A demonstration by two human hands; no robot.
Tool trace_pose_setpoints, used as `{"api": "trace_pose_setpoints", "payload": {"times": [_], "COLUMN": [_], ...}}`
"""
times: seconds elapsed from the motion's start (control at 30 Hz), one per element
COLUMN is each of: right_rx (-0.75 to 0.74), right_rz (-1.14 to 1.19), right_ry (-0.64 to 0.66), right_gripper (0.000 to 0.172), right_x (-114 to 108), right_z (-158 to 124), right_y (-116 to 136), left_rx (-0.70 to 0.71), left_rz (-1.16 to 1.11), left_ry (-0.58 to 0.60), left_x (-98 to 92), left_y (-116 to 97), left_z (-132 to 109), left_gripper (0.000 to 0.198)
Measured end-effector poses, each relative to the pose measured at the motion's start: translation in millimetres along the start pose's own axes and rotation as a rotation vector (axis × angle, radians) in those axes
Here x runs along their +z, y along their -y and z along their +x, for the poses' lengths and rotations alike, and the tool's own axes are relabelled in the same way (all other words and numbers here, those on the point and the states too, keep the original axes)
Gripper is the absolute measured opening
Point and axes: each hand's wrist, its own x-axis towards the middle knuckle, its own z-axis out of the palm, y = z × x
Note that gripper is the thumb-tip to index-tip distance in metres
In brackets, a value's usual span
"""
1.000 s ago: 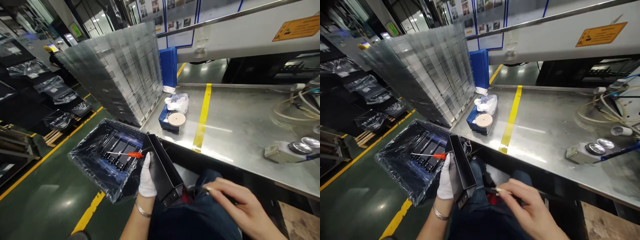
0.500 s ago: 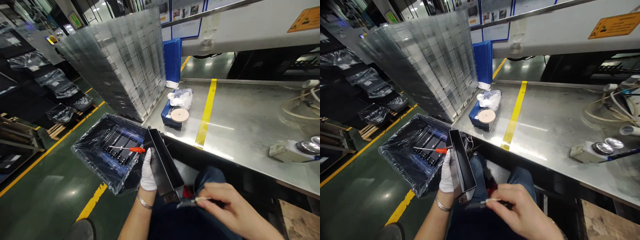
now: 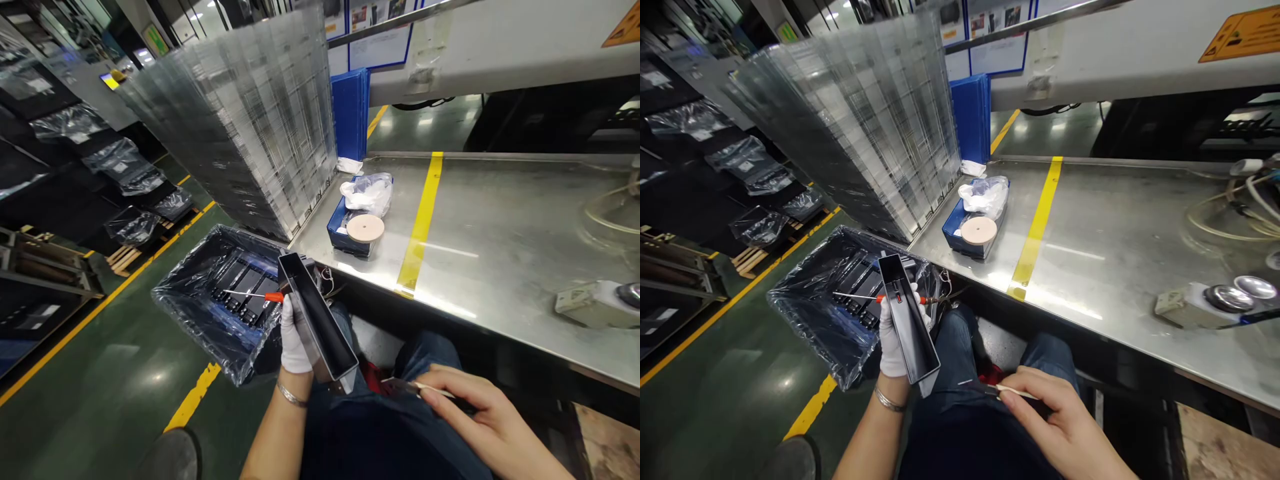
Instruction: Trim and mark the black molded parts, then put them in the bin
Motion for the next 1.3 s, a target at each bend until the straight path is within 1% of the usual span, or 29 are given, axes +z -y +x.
{"api": "trace_pose_setpoints", "payload": {"times": [0.1, 0.2, 0.27, 0.33, 0.43, 0.5, 0.57, 0.67, 0.73, 0.83, 0.93, 1.03, 1.13, 1.17, 1.23, 1.3], "right_rx": [0.007, 0.036, 0.069, 0.129, 0.215, 0.23, 0.23, 0.221, 0.201, 0.179, 0.172, 0.098, -0.09, -0.15, -0.245, -0.302], "right_rz": [-0.015, -0.009, 0.012, 0.057, 0.114, 0.124, 0.136, 0.179, 0.201, 0.192, 0.148, 0.054, -0.065, -0.089, -0.096, -0.068], "right_ry": [-0.083, -0.147, -0.146, -0.123, -0.105, -0.114, -0.132, -0.181, -0.227, -0.258, -0.273, -0.321, -0.383, -0.391, -0.377, -0.338], "right_gripper": [0.039, 0.038, 0.036, 0.036, 0.04, 0.042, 0.043, 0.044, 0.044, 0.043, 0.042, 0.037, 0.026, 0.022, 0.023, 0.026], "right_x": [2.3, 3.8, 4.5, 5.1, 7.2, 9.5, 12.2, 16.0, 18.0, 19.6, 20.0, 20.3, 23.2, 25.0, 29.8, 35.0], "right_z": [2.4, 1.3, -1.7, -5.8, -11.2, -12.6, -11.5, -6.9, -3.9, -1.9, -2.2, -1.4, 2.5, 4.3, 8.5, 13.2], "right_y": [-2.7, -8.7, -14.6, -21.7, -32.2, -35.8, -34.8, -26.5, -20.4, -16.6, -20.1, -24.0, -19.0, -15.0, -5.3, 2.6], "left_rx": [0.035, 0.053, 0.069, 0.095, 0.137, 0.171, 0.211, 0.269, 0.302, 0.316, 0.328, 0.332, 0.277, 0.258, 0.232, 0.218], "left_rz": [-0.041, -0.092, -0.117, -0.124, -0.124, -0.105, -0.067, -0.052, -0.073, -0.061, 0.018, 0.037, 0.032, 0.034, 0.034, 0.017], "left_ry": [-0.003, 0.082, 0.115, 0.122, 0.151, 0.137, 0.095, 0.065, 0.055, 0.028, 0.0, -0.027, -0.037, -0.017, 0.023, 0.028], "left_x": [-1.8, -0.5, -0.1, -0.5, -0.6, 0.7, 2.6, 5.0, 5.6, 5.3, 4.2, 2.5, -0.5, -1.7, -4.1, -5.2], "left_y": [-4.8, -9.6, -12.0, -13.8, -16.4, -18.6, -21.2, -24.6, -25.5, -24.3, -21.7, -19.2, -16.6, -15.6, -13.2, -11.6], "left_z": [2.1, 3.4, 4.1, 4.4, 2.9, 0.4, -2.5, -5.9, -6.6, -5.5, -3.5, -2.0, -0.5, 0.1, 1.3, 1.5], "left_gripper": [0.066, 0.066, 0.069, 0.072, 0.072, 0.071, 0.074, 0.076, 0.072, 0.068, 0.067, 0.057, 0.054, 0.054, 0.055, 0.057]}}
